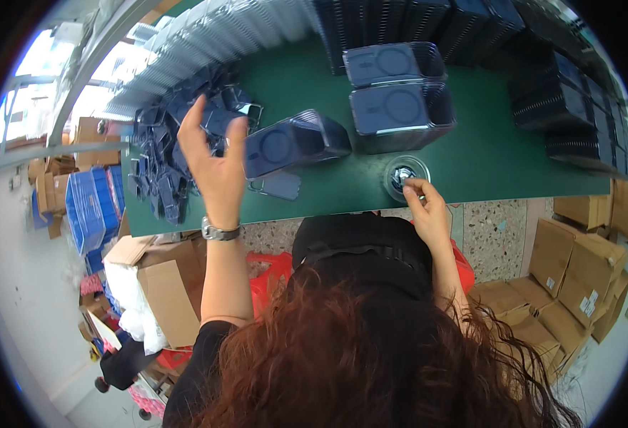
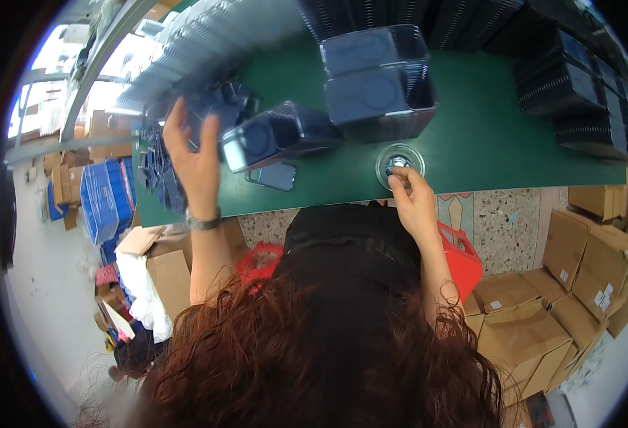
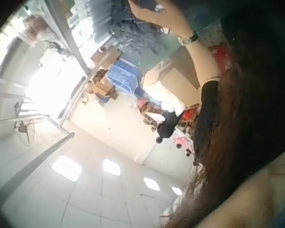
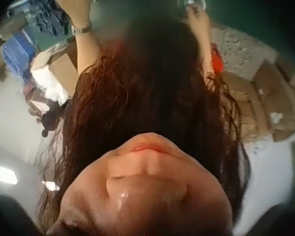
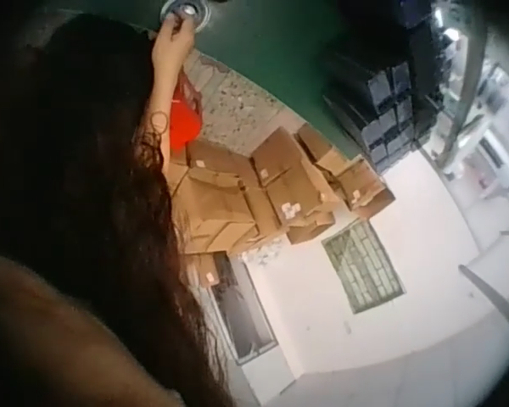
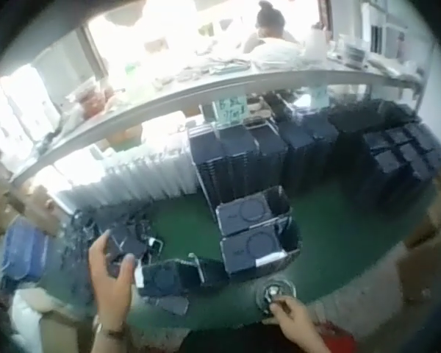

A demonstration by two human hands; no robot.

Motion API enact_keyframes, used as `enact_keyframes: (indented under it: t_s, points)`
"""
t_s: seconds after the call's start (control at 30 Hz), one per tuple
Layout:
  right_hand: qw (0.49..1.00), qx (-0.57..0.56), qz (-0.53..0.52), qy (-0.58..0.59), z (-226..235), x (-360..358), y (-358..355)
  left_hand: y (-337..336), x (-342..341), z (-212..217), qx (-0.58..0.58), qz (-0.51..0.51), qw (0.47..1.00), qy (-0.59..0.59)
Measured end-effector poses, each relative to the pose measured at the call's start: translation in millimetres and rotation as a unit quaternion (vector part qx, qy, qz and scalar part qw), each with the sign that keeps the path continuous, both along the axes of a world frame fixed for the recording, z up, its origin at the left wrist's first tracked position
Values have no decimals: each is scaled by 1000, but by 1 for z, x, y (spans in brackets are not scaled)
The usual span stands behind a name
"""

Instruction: The person is assembling small electronic or mechanical parts into plastic housings on a factory workbench.

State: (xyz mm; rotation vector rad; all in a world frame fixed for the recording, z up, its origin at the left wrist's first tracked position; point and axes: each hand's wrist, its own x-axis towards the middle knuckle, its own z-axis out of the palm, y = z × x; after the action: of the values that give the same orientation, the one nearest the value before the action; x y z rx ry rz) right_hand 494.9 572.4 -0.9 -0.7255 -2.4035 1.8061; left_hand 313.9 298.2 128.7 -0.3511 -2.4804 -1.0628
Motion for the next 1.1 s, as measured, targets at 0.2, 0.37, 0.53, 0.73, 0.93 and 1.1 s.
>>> enact_keyframes:
  t_s: [0.2, 0.37, 0.53, 0.73, 0.93, 1.1]
  points:
    - [989, -82, 109, -55, -20, -21, -33, -103, 26, -107, 253, 102, 904, -329]
    - [970, -73, 194, -128, -37, -31, -51, -107, 51, -180, 181, -14, 861, -475]
    - [946, 318, -43, -38, -47, -27, -38, -119, 37, -182, 176, -34, 837, -518]
    - [962, 179, -182, -93, -149, 16, 21, -127, 49, -225, -261, -170, 926, -214]
    - [966, -27, -224, -123, -144, 18, -37, -143, 13, -221, -345, -304, 870, -178]
    - [975, -45, -168, -141, -144, 24, -75, -147, -22, -236, -381, -366, 832, -171]
